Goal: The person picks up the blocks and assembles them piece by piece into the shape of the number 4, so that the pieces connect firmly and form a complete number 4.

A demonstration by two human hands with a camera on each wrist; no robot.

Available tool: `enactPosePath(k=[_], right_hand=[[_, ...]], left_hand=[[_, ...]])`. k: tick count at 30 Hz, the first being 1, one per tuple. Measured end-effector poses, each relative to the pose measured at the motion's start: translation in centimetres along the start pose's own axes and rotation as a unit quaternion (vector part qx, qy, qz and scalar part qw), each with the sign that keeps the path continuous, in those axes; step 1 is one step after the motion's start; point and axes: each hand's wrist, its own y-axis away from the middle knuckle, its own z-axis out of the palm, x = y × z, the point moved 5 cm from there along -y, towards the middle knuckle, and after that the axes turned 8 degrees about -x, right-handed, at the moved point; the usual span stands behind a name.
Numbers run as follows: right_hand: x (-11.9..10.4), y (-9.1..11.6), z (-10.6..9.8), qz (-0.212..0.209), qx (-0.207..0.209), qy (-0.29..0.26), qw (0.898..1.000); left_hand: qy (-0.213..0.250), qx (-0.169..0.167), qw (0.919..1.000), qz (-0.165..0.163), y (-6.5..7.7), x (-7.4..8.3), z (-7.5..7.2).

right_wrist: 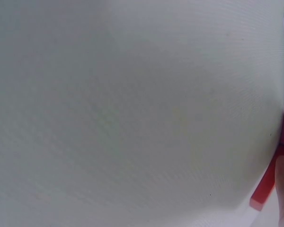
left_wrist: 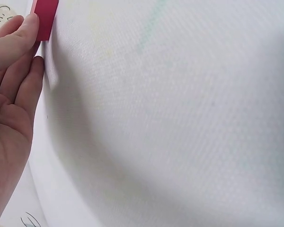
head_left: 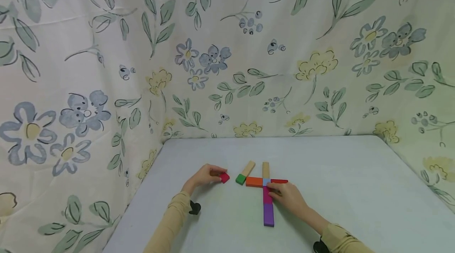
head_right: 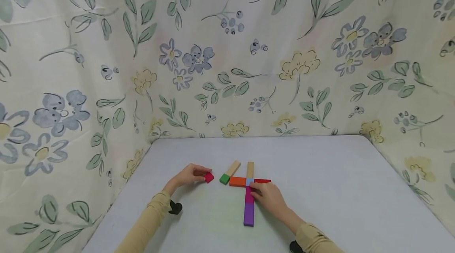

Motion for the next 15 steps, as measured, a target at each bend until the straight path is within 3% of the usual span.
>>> enactPosePath(k=[15], right_hand=[[0.08, -0.07, 0.17, 0.008, -0.006, -0.001, 1.000]], left_hand=[[0.011, 0.005, 0.9996, -0.026, 0.18, -0.13, -0.07]])
